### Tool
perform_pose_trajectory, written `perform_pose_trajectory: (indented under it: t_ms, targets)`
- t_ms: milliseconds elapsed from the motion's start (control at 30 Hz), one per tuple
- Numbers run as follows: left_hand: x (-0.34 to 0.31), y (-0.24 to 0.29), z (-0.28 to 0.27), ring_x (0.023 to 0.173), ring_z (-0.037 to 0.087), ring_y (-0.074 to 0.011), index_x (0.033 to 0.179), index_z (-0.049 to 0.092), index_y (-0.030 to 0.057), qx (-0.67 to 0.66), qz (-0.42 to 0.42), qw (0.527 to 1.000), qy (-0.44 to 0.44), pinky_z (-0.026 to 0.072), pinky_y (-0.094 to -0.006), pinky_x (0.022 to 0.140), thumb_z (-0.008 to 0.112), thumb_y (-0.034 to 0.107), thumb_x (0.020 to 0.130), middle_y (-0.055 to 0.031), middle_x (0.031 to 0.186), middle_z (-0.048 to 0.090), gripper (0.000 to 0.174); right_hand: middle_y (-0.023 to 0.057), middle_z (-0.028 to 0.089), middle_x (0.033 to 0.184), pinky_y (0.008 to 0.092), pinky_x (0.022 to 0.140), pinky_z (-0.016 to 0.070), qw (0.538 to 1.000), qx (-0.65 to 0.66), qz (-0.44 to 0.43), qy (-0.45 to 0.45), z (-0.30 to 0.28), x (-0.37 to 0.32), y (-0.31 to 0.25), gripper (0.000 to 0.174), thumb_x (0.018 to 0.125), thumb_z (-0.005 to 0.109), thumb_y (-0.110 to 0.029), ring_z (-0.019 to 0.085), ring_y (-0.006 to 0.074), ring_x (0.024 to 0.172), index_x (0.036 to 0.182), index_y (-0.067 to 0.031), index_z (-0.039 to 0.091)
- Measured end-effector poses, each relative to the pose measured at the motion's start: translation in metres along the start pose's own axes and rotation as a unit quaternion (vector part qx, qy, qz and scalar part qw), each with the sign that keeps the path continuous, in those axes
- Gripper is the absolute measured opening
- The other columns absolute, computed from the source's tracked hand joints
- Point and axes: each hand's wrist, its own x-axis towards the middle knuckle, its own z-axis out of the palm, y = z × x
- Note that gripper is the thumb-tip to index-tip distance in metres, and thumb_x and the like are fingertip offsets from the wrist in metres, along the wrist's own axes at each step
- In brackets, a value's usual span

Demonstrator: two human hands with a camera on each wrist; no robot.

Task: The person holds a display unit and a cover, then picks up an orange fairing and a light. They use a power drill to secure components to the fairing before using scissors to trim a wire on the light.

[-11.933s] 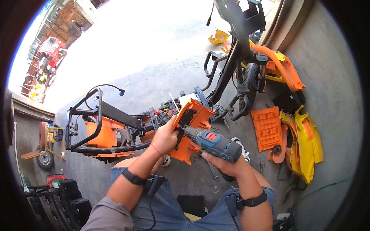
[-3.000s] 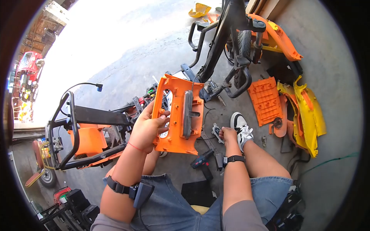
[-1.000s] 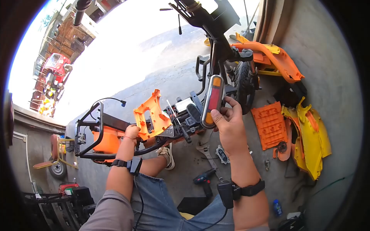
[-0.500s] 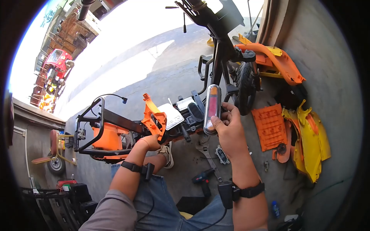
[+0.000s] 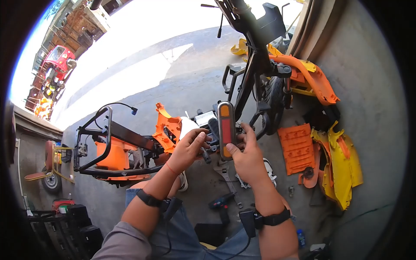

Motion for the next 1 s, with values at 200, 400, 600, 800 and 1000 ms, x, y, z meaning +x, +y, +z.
perform_pose_trajectory:
  t_ms: [200,400,600,800,1000]
  targets:
    - [0.012,0.003,0.041,0.108,0.059,-0.0164,0.137,0.042,-0.0034,-0.116,0.052,0.992,-0.002,0.0503,-0.0309,0.088,0.059,0.029,0.099,-0.0113,0.120,0.059,0.053,0.0208,0.062,0.108,0.0411,0.081,0.0513,0.949,-0.278,-0.138,0.052,0.020,-0.006,-0.006,0.076,0.082,0.073,-0.015,0.064,0.0365,0.095,0.145,-0.0025,0.032]
    - [0.011,0.012,0.023,0.114,0.058,-0.0201,0.138,0.043,-0.0024,-0.292,-0.015,0.955,-0.053,0.0480,-0.0376,0.096,0.057,0.026,0.100,-0.0122,0.127,0.058,0.049,0.0075,0.065,0.097,0.0297,0.071,0.0491,0.977,-0.146,-0.144,0.057,0.023,-0.008,-0.018,0.054,0.091,0.070,-0.026,0.063,0.0155,0.083,0.133,-0.0014,0.048]
    - [-0.001,0.027,0.011,0.117,0.057,-0.0233,0.141,0.041,0.0041,-0.425,-0.018,0.882,-0.204,0.0478,-0.0413,0.096,0.042,0.025,0.104,-0.0122,0.128,0.058,0.042,0.0101,0.060,0.114,0.0298,0.081,0.0457,0.962,-0.125,-0.204,0.132,0.015,0.003,-0.018,0.040,0.091,0.068,-0.020,0.059,0.0203,0.100,0.124,-0.0025,0.055]
    - [-0.009,0.033,0.019,0.104,0.061,-0.0239,0.137,0.046,0.0026,-0.461,-0.113,0.863,-0.176,0.0498,-0.0380,0.088,0.038,0.034,0.103,-0.0132,0.114,0.062,0.047,0.0132,0.055,0.122,0.0363,0.089,0.0445,0.952,-0.144,-0.245,0.111,0.020,0.001,-0.030,0.036,0.088,0.071,-0.019,0.052,0.0273,0.113,0.118,-0.0036,0.058]
    - [-0.005,0.025,0.021,0.072,0.062,-0.0202,0.117,0.058,0.0038,-0.466,-0.134,0.851,-0.204,0.0527,-0.0342,0.067,0.028,0.052,0.100,-0.0117,0.089,0.063,0.059,0.0151,0.057,0.116,0.0407,0.092,0.0439,0.926,-0.218,-0.282,0.127,0.013,0.002,-0.025,0.032,0.089,0.068,-0.017,0.054,0.0313,0.111,0.116,-0.0028,0.058]
